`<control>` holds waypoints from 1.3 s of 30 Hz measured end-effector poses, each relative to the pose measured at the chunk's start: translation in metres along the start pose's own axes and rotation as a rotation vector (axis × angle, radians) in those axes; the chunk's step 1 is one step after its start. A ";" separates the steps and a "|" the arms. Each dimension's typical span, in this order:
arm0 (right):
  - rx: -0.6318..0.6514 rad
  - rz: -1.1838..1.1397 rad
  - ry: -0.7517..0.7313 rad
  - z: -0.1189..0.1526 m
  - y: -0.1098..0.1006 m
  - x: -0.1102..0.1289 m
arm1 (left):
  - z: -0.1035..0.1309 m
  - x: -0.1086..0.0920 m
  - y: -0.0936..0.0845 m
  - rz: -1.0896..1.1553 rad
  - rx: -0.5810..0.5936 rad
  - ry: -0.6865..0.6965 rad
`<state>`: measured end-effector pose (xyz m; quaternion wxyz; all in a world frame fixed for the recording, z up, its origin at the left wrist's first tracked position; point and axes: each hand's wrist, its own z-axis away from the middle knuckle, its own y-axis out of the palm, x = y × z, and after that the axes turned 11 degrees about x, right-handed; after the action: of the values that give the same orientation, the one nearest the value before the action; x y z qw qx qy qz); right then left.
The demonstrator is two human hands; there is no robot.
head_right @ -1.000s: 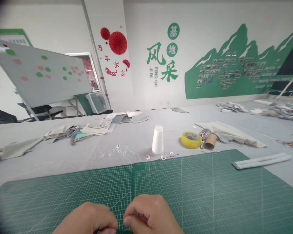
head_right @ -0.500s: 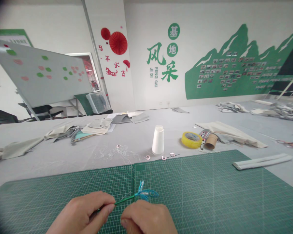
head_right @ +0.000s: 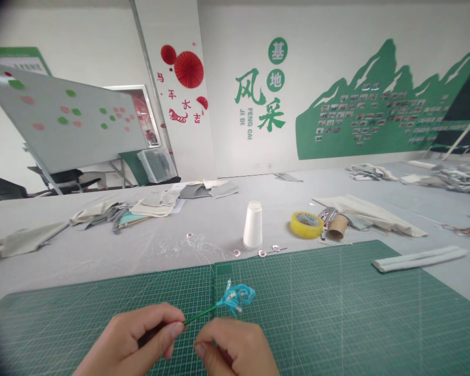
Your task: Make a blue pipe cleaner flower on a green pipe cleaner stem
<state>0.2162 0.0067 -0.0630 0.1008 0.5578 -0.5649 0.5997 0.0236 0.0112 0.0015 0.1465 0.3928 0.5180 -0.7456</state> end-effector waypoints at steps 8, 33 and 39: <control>-0.003 -0.012 0.065 -0.003 0.000 -0.005 | -0.003 0.003 0.001 0.052 -0.007 -0.058; -0.328 0.795 0.155 0.011 -0.060 -0.006 | -0.003 0.011 -0.009 -0.364 -0.028 -0.090; -0.064 0.613 0.336 0.009 -0.080 0.000 | -0.002 0.011 -0.017 -0.262 -0.100 -0.128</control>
<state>0.2818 0.0269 -0.0204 0.0248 0.2525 -0.7001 0.6675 0.0069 0.0218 0.0045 0.1000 0.2660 0.5910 -0.7550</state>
